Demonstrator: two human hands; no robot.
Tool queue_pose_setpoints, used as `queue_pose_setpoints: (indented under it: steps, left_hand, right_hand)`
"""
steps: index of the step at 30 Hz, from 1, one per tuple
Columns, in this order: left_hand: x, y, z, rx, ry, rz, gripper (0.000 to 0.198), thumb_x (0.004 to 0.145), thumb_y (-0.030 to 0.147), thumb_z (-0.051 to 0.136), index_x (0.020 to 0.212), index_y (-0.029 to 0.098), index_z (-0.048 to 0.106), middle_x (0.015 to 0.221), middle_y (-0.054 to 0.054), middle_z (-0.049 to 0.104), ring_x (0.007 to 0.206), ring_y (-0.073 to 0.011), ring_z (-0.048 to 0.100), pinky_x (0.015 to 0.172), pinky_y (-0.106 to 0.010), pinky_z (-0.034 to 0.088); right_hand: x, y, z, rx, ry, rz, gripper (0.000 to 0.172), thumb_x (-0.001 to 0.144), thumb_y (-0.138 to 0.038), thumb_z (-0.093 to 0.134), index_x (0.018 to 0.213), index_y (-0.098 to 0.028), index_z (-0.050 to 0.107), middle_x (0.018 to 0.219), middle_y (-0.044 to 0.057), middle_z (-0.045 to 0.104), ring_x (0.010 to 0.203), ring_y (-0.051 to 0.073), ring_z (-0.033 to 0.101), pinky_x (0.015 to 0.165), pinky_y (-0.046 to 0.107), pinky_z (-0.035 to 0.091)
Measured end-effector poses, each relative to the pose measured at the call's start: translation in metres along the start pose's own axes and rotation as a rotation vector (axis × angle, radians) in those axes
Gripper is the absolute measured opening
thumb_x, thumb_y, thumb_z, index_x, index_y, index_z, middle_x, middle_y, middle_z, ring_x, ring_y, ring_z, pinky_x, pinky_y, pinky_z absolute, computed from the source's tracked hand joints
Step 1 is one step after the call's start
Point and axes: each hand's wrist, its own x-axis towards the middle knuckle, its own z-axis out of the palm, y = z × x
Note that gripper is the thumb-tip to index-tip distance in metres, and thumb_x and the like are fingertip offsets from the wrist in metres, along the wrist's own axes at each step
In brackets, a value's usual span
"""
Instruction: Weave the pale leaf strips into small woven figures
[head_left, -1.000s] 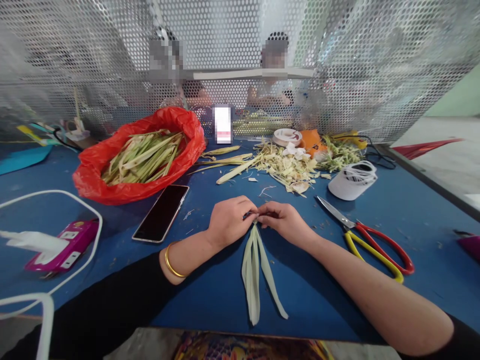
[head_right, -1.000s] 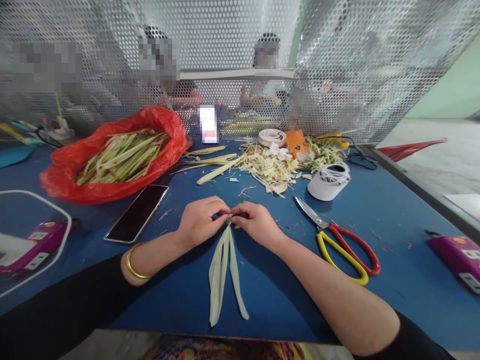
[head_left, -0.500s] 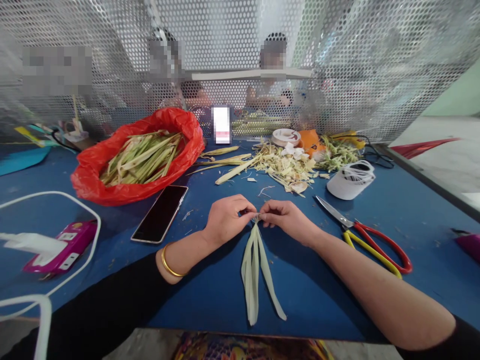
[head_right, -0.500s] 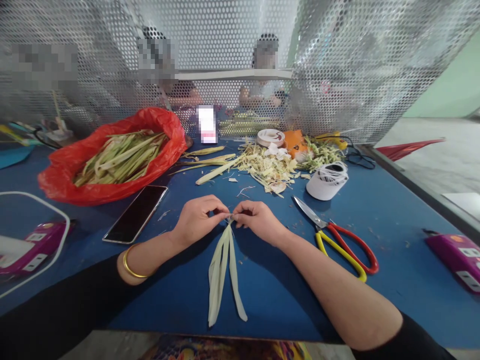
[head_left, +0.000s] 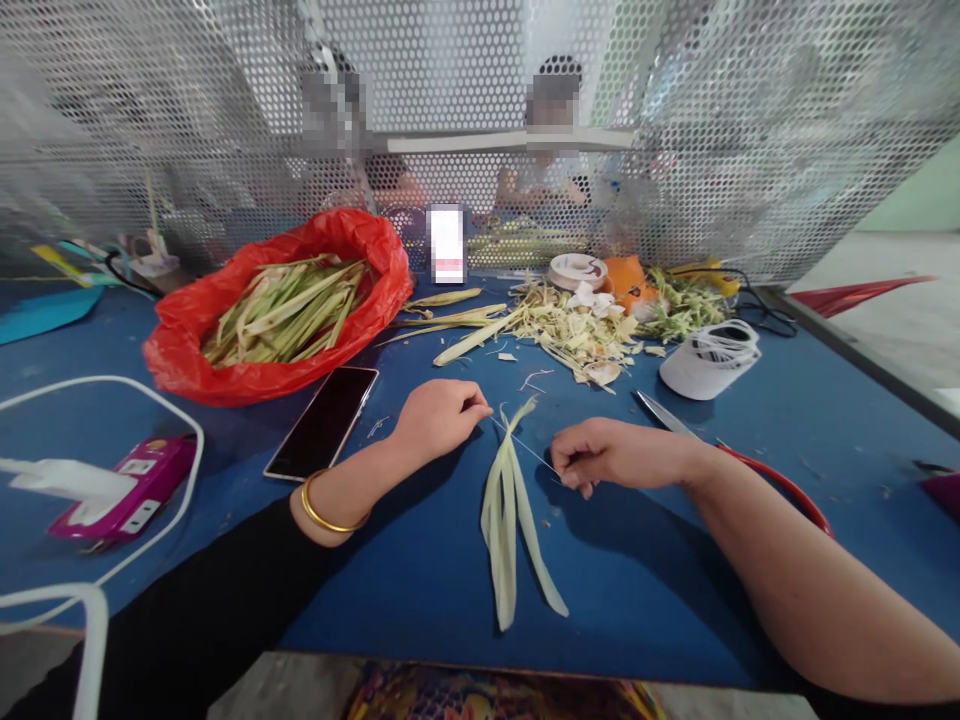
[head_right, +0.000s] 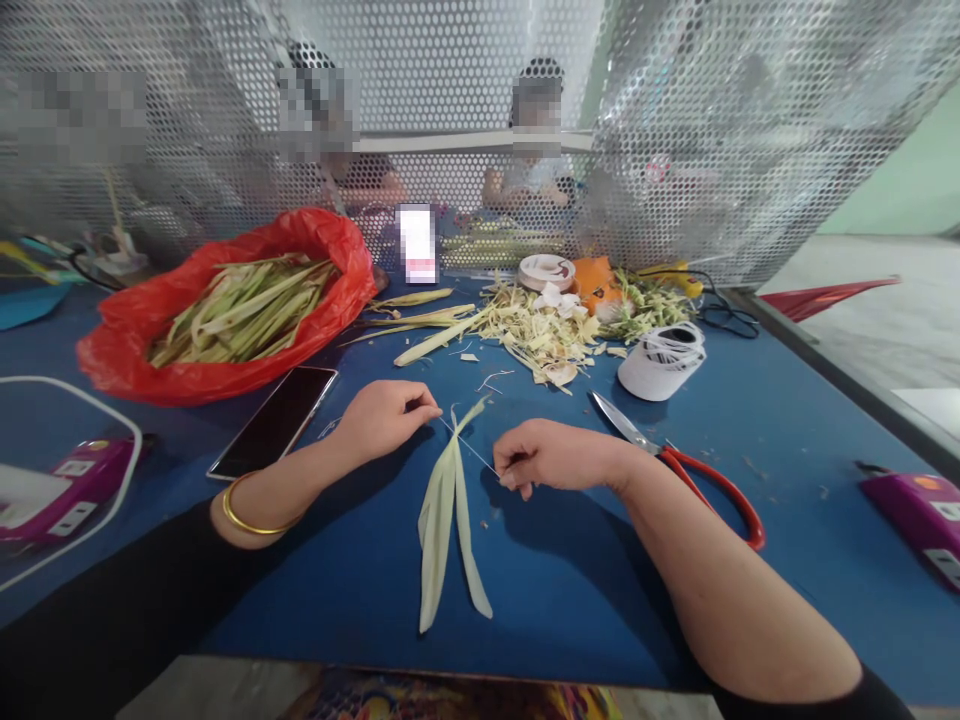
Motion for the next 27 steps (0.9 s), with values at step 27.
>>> queue_pose_setpoints:
  steps: [27]
  left_hand:
    - [-0.007,0.009,0.014,-1.119,-0.299,-0.249,0.038,0.077,0.054,0.057,0.068,0.019,0.045,0.055,0.003,0.058,0.042,-0.0095,0.051,0.045,-0.022,0.038]
  right_hand:
    - [0.044,0.004,0.045,0.291,0.421,-0.239,0.036,0.086,-0.052,0.054,0.07,-0.021,0.047,0.055,-0.006,0.046,0.049,0.011,0.044,0.053,0.024,0.035]
